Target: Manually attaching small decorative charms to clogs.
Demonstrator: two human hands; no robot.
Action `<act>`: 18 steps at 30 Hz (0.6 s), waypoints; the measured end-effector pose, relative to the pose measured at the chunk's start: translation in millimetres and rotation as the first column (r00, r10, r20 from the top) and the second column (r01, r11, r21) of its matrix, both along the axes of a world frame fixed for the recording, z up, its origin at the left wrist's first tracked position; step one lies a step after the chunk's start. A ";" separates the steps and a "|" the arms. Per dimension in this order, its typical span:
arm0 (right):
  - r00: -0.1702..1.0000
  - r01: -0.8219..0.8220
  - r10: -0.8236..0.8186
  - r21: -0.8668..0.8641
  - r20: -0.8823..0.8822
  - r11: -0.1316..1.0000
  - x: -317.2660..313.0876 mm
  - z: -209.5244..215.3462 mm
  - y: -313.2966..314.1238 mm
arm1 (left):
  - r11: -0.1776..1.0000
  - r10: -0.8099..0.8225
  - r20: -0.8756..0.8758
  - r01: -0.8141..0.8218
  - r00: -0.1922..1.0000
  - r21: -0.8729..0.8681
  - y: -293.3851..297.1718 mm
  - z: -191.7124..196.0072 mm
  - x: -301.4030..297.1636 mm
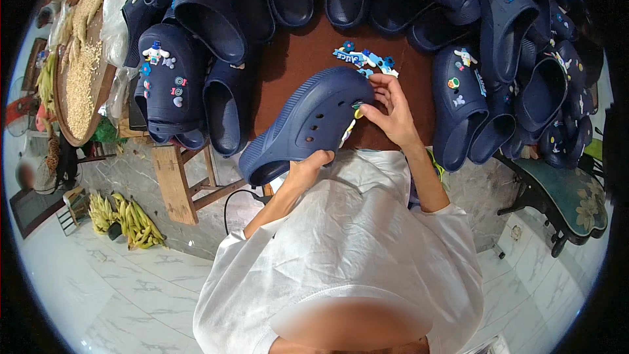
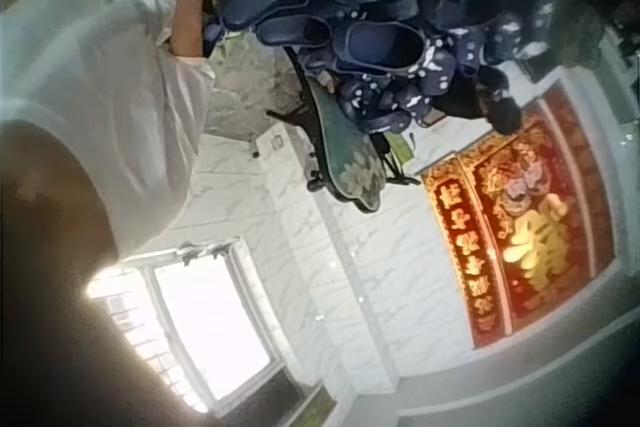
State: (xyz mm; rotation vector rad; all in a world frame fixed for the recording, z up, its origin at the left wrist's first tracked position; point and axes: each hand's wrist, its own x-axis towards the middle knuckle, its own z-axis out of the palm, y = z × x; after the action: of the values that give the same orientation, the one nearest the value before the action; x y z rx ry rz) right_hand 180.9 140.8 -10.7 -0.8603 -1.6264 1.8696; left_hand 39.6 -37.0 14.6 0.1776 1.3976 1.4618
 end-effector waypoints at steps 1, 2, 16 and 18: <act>0.998 -0.015 0.012 -0.037 -0.061 0.999 -0.7 2.0 0.2 | 1.000 0.014 0.093 -0.016 0.996 0.024 0.0 -2.3 0.7; 0.998 -0.014 0.011 -0.039 -0.060 0.999 -1.9 3.4 -0.4 | 0.998 0.024 0.185 -0.034 0.982 0.047 0.3 -3.3 1.4; 0.985 -0.017 0.003 -0.079 -0.170 0.997 -11.8 6.6 -5.2 | 0.988 0.050 0.218 -0.079 0.975 0.130 2.6 0.0 12.1; 0.984 -0.011 -0.005 -0.090 -0.176 0.996 -12.1 5.6 -8.5 | 0.994 0.014 0.159 -0.031 0.987 0.108 -2.1 -5.3 12.1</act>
State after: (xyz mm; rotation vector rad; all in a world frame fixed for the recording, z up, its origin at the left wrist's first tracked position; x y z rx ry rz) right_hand 168.8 132.3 -5.1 -0.7070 -1.4470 1.9748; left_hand 51.8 -39.1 9.3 0.1128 1.1961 1.5386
